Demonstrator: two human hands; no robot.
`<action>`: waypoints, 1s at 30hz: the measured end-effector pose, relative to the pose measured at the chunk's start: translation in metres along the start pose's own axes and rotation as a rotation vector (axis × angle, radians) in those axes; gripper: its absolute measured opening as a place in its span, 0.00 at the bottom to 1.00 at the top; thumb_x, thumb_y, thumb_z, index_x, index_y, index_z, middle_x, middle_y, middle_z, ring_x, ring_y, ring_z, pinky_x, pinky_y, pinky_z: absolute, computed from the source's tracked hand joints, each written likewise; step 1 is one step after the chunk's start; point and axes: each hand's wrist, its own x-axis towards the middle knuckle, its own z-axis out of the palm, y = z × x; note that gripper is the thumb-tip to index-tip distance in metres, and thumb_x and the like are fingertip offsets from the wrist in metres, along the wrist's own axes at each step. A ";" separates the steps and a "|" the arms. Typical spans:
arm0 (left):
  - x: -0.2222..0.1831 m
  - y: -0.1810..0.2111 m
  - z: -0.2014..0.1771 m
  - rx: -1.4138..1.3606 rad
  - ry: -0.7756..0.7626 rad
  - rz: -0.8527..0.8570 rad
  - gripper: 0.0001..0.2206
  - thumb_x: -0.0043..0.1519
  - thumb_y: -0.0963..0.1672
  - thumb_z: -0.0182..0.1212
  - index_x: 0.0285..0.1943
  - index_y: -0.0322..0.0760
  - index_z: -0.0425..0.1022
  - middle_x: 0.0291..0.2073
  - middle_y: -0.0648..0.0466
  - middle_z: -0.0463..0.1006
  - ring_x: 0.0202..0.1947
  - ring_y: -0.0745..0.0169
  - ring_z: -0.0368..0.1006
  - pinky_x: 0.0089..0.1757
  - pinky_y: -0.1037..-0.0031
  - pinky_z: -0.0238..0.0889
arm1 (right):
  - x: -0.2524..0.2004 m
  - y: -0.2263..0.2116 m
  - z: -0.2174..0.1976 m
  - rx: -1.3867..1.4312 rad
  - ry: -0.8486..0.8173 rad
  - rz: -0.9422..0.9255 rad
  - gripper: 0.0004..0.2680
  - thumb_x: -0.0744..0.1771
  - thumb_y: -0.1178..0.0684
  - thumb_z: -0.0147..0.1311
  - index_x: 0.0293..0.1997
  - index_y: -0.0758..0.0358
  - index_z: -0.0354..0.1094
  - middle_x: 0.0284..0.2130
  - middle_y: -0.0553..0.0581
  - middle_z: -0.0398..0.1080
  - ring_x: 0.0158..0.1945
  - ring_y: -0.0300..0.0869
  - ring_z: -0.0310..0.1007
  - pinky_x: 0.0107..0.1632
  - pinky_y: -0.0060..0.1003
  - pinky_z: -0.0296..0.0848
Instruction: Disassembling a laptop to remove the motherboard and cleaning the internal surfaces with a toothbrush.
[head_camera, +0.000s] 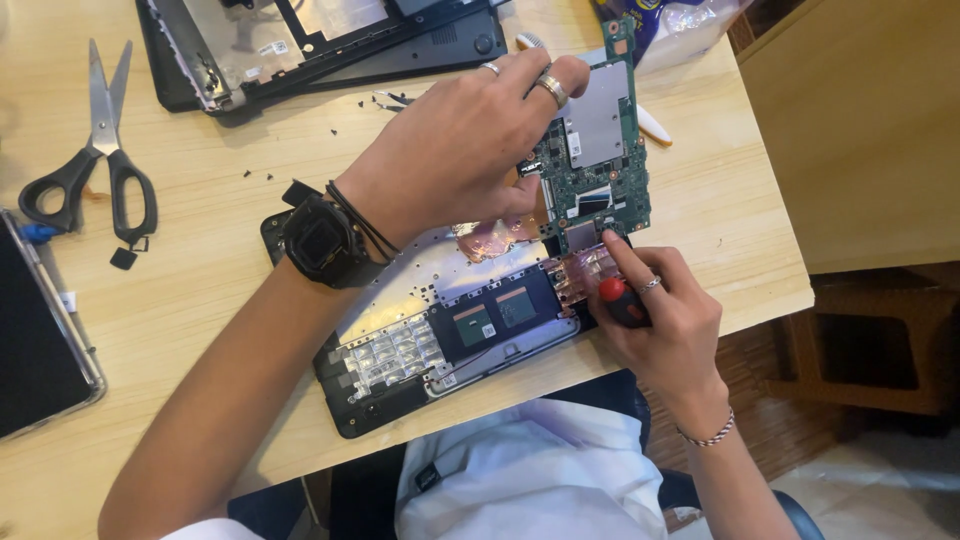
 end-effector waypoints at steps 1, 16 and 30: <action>0.000 0.001 0.001 0.025 0.002 0.004 0.30 0.47 0.43 0.65 0.59 0.34 0.59 0.42 0.46 0.68 0.30 0.43 0.72 0.29 0.57 0.68 | 0.000 0.000 -0.001 -0.011 0.018 0.011 0.21 0.67 0.58 0.70 0.68 0.62 0.67 0.43 0.62 0.70 0.38 0.47 0.71 0.37 0.37 0.74; 0.002 0.006 -0.010 0.050 0.052 0.033 0.27 0.48 0.43 0.63 0.57 0.34 0.60 0.40 0.47 0.67 0.32 0.46 0.71 0.29 0.59 0.68 | 0.017 -0.002 -0.012 -0.096 -0.083 0.070 0.24 0.68 0.60 0.65 0.73 0.55 0.63 0.34 0.52 0.62 0.29 0.43 0.54 0.29 0.38 0.66; 0.002 0.003 -0.033 -0.155 0.115 0.032 0.23 0.53 0.41 0.68 0.53 0.28 0.61 0.49 0.44 0.69 0.18 0.46 0.64 0.25 0.56 0.62 | 0.060 -0.009 -0.048 0.844 0.129 0.819 0.15 0.69 0.42 0.55 0.50 0.66 0.64 0.17 0.52 0.55 0.18 0.36 0.49 0.21 0.29 0.53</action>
